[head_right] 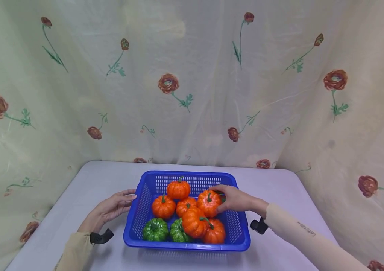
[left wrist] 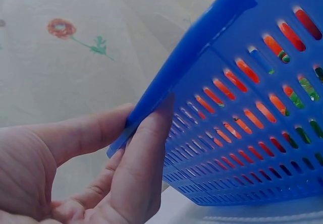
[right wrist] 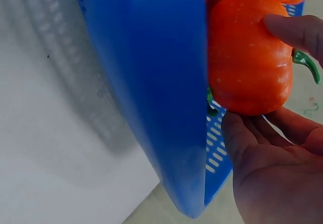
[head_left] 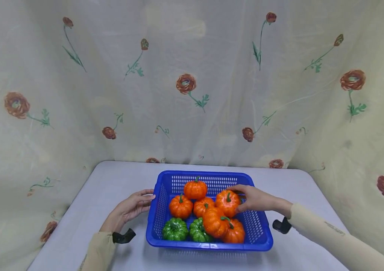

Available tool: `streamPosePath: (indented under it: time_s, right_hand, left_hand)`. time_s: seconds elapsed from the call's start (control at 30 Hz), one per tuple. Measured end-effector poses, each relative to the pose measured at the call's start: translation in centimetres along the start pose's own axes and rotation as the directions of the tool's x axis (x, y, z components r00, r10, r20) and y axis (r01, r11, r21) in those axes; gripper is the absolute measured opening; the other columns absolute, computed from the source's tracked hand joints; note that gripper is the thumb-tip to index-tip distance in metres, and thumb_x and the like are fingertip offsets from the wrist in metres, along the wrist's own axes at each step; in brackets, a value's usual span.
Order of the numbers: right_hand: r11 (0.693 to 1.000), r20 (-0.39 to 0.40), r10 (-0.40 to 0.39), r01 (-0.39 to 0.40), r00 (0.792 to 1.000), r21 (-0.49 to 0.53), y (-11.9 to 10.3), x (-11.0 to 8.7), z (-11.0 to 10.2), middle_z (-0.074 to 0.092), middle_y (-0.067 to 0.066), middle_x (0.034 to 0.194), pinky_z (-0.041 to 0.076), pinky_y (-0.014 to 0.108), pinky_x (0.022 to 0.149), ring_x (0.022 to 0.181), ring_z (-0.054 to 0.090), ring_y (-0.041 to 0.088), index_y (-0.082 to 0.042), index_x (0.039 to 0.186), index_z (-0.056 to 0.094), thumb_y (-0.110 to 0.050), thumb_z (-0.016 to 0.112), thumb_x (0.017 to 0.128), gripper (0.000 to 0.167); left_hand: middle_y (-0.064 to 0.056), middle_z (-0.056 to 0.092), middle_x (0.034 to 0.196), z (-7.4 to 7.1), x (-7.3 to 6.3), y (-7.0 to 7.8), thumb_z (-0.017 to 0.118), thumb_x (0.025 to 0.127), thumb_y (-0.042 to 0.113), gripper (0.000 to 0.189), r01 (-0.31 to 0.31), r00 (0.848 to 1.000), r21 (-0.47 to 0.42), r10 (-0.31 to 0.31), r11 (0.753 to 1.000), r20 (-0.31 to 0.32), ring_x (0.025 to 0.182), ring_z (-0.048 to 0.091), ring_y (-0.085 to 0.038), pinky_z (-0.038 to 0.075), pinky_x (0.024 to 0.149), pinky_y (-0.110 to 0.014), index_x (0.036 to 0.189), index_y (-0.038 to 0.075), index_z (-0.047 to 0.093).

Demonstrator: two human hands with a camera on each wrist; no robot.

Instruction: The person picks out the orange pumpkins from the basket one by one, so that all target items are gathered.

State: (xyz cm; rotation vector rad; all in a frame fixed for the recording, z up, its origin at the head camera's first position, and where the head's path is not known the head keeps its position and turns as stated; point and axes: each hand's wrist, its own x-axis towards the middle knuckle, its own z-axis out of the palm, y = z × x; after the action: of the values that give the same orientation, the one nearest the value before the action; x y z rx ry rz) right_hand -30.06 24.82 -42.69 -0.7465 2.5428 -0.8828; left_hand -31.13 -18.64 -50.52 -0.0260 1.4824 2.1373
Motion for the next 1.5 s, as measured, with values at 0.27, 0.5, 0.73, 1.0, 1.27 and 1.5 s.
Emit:
streamPosePath:
  time_s: [0.27,0.5,0.73,1.0,1.27,1.5]
  right_hand:
    - [0.999,0.035,0.027,-0.028,0.999,0.025,0.6,-0.8,-1.5,0.049,0.021,0.139,0.046,0.056,0.103,0.124,0.050,0.039,-0.005,0.141,0.045,-0.022,0.076,0.082,0.069]
    - [0.996,0.029,0.008,-0.010,1.000,0.091,0.8,-2.3,-3.2,0.043,0.026,0.143,0.046,0.056,0.102,0.130,0.043,0.047,-0.002,0.144,0.040,-0.022,0.073,0.084,0.071]
    - [0.996,-0.027,-0.020,0.022,0.999,0.081,1.4,-4.0,-4.8,0.044,0.024,0.143,0.043,0.058,0.103,0.134,0.037,0.050,0.000,0.144,0.039,-0.022,0.072,0.086,0.070]
    - [0.998,-0.118,0.009,-0.001,0.993,0.070,3.4,-5.7,-6.4,0.047,0.024,0.140,0.053,0.049,0.096,0.128,0.045,0.046,-0.001,0.144,0.038,-0.024,0.072,0.087,0.070]
    - [0.993,-0.206,0.102,-0.088,0.973,0.076,5.5,-7.1,-7.6,0.047,0.024,0.140,0.054,0.049,0.094,0.129,0.044,0.046,-0.001,0.146,0.034,-0.028,0.071,0.086,0.075]
    - [0.987,-0.232,0.146,-0.125,0.962,0.106,8.3,-7.5,-8.2,0.047,0.028,0.138,0.051,0.054,0.096,0.128,0.043,0.048,0.007,0.143,0.033,-0.026,0.067,0.090,0.071]
  left_hand:
    - [-0.007,0.068,0.103,0.0,0.0,-0.1,0.058,0.096,0.008,0.057,0.006,1.000,-0.016,-0.006,1.000,0.010,0.085,0.071,-0.014,0.059,0.081,-0.027,0.143,-0.001,0.025]
    - [-0.008,0.068,0.104,0.0,-0.1,-0.1,0.056,0.097,0.007,0.058,0.007,1.000,-0.019,-0.006,1.000,0.013,0.087,0.071,-0.015,0.059,0.082,-0.028,0.144,-0.002,0.023]
    - [-0.009,0.068,0.105,0.0,-0.2,-0.1,0.058,0.096,0.008,0.059,0.004,1.000,-0.004,-0.004,1.000,-0.004,0.090,0.070,-0.016,0.059,0.083,-0.029,0.144,-0.002,0.025]
    - [-0.009,0.067,0.105,-0.1,-0.1,-0.2,0.057,0.097,0.008,0.057,0.003,1.000,-0.016,-0.003,1.000,-0.001,0.090,0.070,-0.016,0.059,0.083,-0.029,0.143,-0.002,0.025]
    - [-0.009,0.066,0.107,-0.1,-0.1,-0.3,0.057,0.097,0.008,0.058,0.007,1.000,-0.011,-0.008,1.000,-0.011,0.091,0.069,-0.016,0.058,0.084,-0.029,0.144,-0.002,0.024]
    - [-0.009,0.065,0.107,-0.1,0.0,-0.3,0.057,0.097,0.008,0.060,0.008,1.000,-0.029,-0.008,1.000,-0.006,0.092,0.069,-0.016,0.058,0.085,-0.029,0.145,-0.001,0.023]
